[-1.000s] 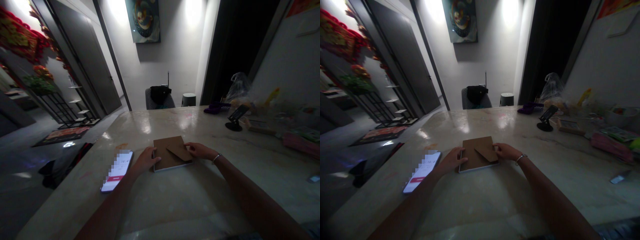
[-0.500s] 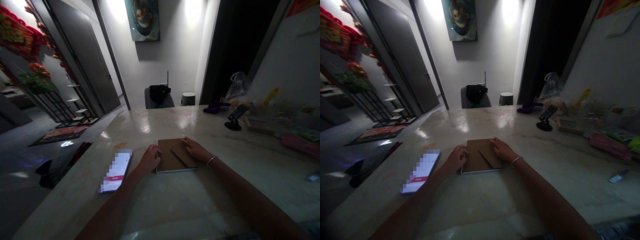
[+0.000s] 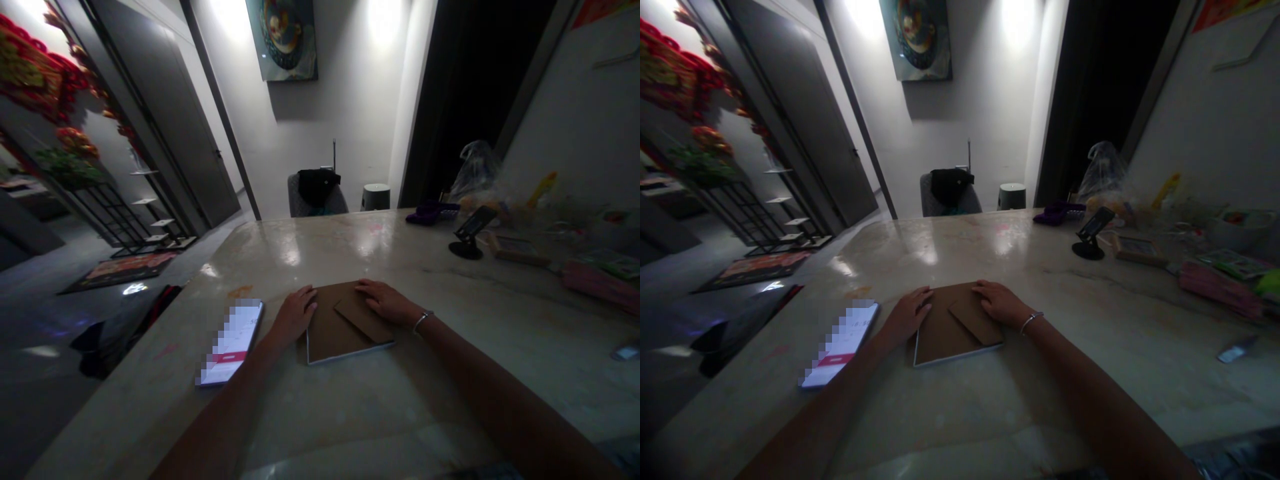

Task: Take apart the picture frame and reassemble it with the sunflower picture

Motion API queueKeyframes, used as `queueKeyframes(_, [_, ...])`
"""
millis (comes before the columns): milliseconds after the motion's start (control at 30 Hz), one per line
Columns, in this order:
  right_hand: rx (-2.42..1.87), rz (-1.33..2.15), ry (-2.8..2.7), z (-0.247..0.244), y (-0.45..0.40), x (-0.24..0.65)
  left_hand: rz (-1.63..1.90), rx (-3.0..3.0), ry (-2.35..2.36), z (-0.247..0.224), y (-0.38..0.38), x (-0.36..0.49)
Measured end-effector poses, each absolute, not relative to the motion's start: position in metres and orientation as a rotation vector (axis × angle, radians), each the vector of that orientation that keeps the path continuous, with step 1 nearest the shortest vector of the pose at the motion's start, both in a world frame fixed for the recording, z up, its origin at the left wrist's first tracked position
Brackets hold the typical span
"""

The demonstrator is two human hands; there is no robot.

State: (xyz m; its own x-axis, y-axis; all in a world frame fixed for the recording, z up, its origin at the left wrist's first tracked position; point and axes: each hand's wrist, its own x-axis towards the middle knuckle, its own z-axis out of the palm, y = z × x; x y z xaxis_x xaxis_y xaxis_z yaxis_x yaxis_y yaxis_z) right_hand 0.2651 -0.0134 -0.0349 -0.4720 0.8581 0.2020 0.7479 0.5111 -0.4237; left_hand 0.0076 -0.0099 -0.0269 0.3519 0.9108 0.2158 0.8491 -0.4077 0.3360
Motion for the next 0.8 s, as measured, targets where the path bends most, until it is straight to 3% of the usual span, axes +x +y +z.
queueKeyframes(500, [-1.305, 0.283, -2.373, -0.042, -0.013, 0.262, 0.259, 2.659, 1.712, -0.019, -0.021, 0.013])
queueKeyframes(800, [-1.281, 0.339, -2.337, -0.046, -0.012, 0.265, 0.305, 2.624, 1.728, -0.022, -0.023, 0.011])
